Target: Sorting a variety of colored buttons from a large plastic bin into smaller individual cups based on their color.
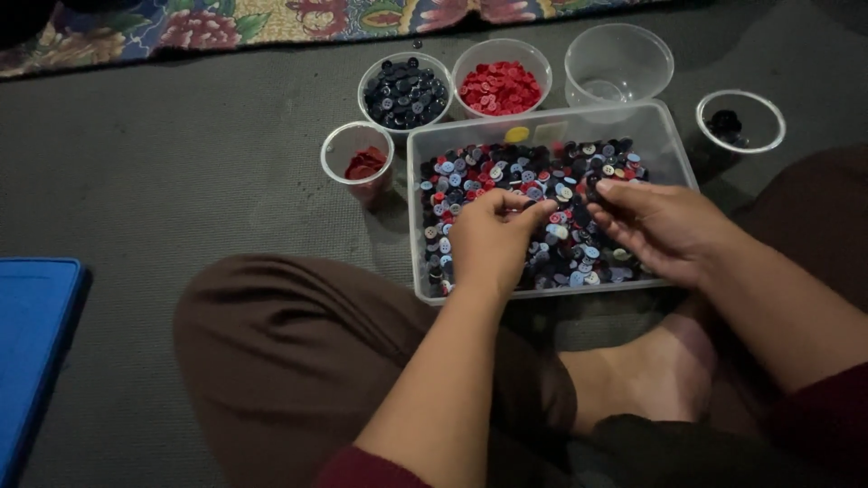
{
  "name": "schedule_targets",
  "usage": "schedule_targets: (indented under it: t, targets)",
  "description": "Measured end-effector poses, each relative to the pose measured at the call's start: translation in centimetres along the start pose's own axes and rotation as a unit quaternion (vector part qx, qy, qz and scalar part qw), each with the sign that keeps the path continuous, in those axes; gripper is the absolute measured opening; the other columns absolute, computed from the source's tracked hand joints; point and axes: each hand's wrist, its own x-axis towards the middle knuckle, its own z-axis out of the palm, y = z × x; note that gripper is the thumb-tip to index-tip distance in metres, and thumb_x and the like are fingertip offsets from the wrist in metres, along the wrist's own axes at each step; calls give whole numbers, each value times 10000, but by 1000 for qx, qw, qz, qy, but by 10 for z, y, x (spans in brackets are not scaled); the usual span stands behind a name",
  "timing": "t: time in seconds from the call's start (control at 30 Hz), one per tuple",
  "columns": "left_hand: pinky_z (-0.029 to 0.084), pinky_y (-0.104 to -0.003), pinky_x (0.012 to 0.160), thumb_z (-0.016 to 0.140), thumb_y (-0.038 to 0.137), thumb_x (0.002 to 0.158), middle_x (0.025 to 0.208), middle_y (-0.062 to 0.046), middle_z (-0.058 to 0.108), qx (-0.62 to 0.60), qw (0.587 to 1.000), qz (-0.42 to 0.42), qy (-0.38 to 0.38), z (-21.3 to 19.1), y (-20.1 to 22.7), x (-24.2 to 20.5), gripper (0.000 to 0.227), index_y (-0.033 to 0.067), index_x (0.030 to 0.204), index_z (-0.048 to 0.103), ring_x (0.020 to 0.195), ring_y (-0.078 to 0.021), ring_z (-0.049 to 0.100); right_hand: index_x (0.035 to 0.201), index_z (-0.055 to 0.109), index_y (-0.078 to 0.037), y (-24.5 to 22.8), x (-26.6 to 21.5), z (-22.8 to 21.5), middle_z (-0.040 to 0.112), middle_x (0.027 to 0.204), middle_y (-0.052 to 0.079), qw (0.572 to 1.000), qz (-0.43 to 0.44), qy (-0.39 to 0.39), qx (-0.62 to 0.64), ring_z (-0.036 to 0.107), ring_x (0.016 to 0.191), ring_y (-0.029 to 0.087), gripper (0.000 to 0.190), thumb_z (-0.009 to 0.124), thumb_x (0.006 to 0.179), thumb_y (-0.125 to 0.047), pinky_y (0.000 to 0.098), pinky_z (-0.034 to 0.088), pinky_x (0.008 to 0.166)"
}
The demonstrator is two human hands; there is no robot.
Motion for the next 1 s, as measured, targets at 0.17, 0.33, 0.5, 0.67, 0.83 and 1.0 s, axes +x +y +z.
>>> schedule_targets:
  t: [0.17,0.33,0.5,0.67,0.83,1.0]
  targets:
    - [507,-227,610,851,281,785,728,-12,744,-15,999,-39,-22,-6,9,-3,218,91,886,813,621,-94,629,1164,666,26,4,4,-1,670,1012,100,1000,-3,-16,-5,614,851,82,218,613,1028,-135,138,528,749]
    - [529,-218,659,798,246,844,786,-12,781,-35,996,-78,-34,-10,14,-5,209,74,959,832,663,-86,653,1155,680,2,5,4,-1,695,985,94,1000,13,5,-4,635,822,76,204,630,1022,-144,123,533,708]
    - [500,-230,623,750,217,891,848,-41,765,-74,987,-135,-39,-13,18,-4,271,54,1098,811,667,-98,614,1212,661,66,6,3,3,672,1055,132,1000,17,2,10,613,900,108,258,605,1017,-94,170,535,821]
    - [480,-228,590,723,166,905,855,-52,744,-103,982,-146,-56,-11,13,2,267,42,1129,798,684,-103,609,1230,662,62,3,-1,7,678,1064,139,1000,21,9,6,622,903,111,276,608,1010,-96,166,543,819]
    - [502,-247,630,675,125,934,853,-37,737,-84,986,-128,-65,-8,5,6,218,49,1092,802,684,-109,600,1248,668,61,4,-1,7,691,1001,140,1000,23,11,-6,621,832,108,302,626,1000,-105,166,537,739]
    - [573,-306,667,704,203,921,856,-64,764,80,989,-116,-49,-9,1,10,197,97,1047,811,692,-169,681,1301,644,88,2,-4,10,699,1058,168,1000,24,8,-17,636,885,132,351,610,1003,-95,188,547,801]
